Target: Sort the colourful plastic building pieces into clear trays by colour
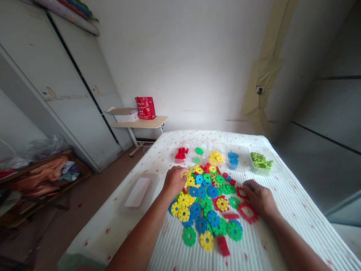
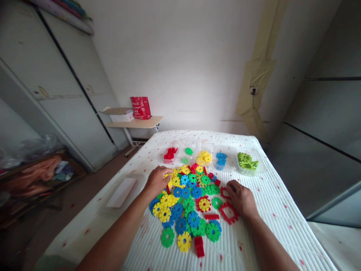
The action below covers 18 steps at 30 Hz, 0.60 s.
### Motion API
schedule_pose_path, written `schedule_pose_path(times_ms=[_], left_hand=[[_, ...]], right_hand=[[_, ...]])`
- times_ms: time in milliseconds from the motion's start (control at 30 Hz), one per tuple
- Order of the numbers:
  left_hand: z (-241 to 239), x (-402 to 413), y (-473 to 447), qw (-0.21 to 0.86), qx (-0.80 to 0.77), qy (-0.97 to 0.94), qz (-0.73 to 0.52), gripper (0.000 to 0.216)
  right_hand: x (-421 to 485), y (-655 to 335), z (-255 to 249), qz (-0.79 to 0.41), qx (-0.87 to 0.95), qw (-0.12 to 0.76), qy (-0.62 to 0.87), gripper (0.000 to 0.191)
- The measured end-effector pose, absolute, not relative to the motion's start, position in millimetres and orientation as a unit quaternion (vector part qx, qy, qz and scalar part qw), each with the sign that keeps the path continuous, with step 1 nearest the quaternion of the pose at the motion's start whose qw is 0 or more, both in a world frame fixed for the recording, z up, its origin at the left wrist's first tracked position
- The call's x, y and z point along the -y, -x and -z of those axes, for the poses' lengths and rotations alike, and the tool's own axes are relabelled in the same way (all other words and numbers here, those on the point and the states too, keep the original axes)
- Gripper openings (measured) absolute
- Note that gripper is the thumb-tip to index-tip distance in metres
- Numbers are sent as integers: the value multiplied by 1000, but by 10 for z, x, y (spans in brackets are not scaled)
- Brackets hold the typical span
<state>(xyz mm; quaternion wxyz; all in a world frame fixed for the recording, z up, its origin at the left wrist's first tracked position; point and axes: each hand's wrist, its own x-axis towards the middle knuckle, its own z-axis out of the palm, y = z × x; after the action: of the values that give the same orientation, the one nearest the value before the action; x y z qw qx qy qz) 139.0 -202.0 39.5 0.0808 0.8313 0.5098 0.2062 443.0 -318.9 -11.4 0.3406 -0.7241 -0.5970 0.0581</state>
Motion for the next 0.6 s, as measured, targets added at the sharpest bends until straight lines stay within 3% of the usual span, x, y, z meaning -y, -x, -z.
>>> schedule_pose_path(times_ms=[200,600], left_hand=[[-326,2063,-1652,54,-506,-849,-143,24],[-190,2142,-1926,-4,-515,-847,-131,15]], right_hand=[[3190,-4408,83,-53,592,341,728,30],[3187,-4418,96,-69,597,335,726,32]])
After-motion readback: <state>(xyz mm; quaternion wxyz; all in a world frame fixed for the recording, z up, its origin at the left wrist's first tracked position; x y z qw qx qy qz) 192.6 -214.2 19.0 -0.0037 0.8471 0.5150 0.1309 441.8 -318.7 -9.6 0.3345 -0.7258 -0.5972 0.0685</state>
